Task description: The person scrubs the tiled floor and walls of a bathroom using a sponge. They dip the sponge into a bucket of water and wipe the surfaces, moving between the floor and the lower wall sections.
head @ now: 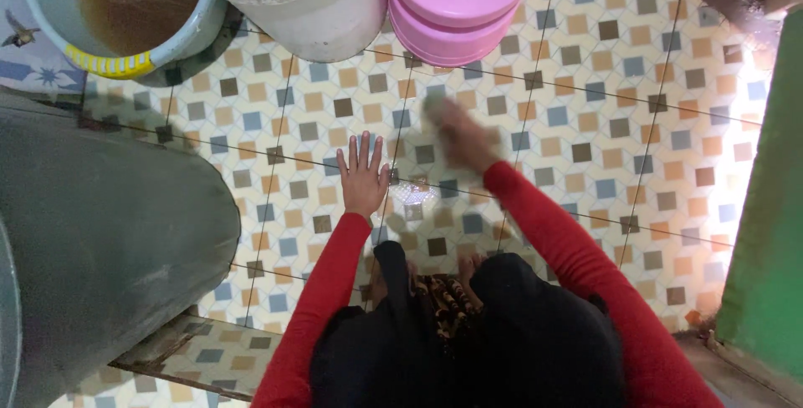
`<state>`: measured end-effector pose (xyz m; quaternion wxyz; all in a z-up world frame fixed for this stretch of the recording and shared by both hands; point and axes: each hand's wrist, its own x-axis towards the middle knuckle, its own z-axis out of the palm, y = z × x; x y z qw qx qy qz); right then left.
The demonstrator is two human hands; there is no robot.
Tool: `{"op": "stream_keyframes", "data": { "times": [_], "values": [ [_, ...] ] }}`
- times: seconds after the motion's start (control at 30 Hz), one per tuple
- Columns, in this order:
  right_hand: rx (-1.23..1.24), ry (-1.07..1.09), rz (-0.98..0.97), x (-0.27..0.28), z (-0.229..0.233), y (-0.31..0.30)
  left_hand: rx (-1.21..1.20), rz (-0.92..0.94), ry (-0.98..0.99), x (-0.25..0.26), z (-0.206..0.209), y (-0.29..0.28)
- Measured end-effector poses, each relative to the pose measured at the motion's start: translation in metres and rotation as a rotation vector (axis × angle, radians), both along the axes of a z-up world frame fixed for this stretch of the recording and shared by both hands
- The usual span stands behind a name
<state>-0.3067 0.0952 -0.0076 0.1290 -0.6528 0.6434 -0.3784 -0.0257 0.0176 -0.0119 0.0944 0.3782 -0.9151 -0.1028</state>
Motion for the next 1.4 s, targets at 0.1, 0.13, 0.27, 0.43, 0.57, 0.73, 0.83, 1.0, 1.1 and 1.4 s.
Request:
{"op": "stream_keyframes", "data": {
  "times": [0.1,0.13,0.27,0.43,0.57,0.73,0.83,1.0,1.1,1.4],
  "values": [
    [0.081,0.001,0.04,0.027,0.022,0.006,0.013,-0.01,-0.01,0.005,0.0,0.0],
    [0.145,-0.046,-0.012,0.021,0.027,0.008,0.016,-0.013,-0.015,0.005,0.0,0.0],
    [0.199,0.114,-0.294,-0.05,0.031,0.028,0.038,-0.017,-0.005,0.009,-0.001,0.002],
    [0.056,0.091,-0.811,-0.122,0.034,0.086,0.038,-0.007,-0.019,0.008,-0.002,0.001],
    [0.032,0.047,-0.934,-0.121,0.016,0.089,0.047,-0.004,-0.03,0.007,-0.002,-0.001],
    [-0.011,0.193,-0.572,-0.054,-0.038,0.061,0.072,-0.004,-0.029,0.007,0.001,-0.001],
    [0.182,0.208,-0.271,0.037,-0.06,0.041,0.056,-0.003,-0.054,0.005,0.003,-0.003],
    [-0.038,0.045,0.215,0.083,-0.036,0.057,0.086,-0.014,-0.041,0.007,0.004,-0.005],
    [0.028,0.18,0.066,0.046,-0.029,0.039,0.072,-0.011,0.025,0.01,0.005,-0.002],
    [-0.004,0.048,-0.719,-0.07,0.053,0.073,0.081,0.005,0.082,0.008,0.014,-0.001]
  ]
}}
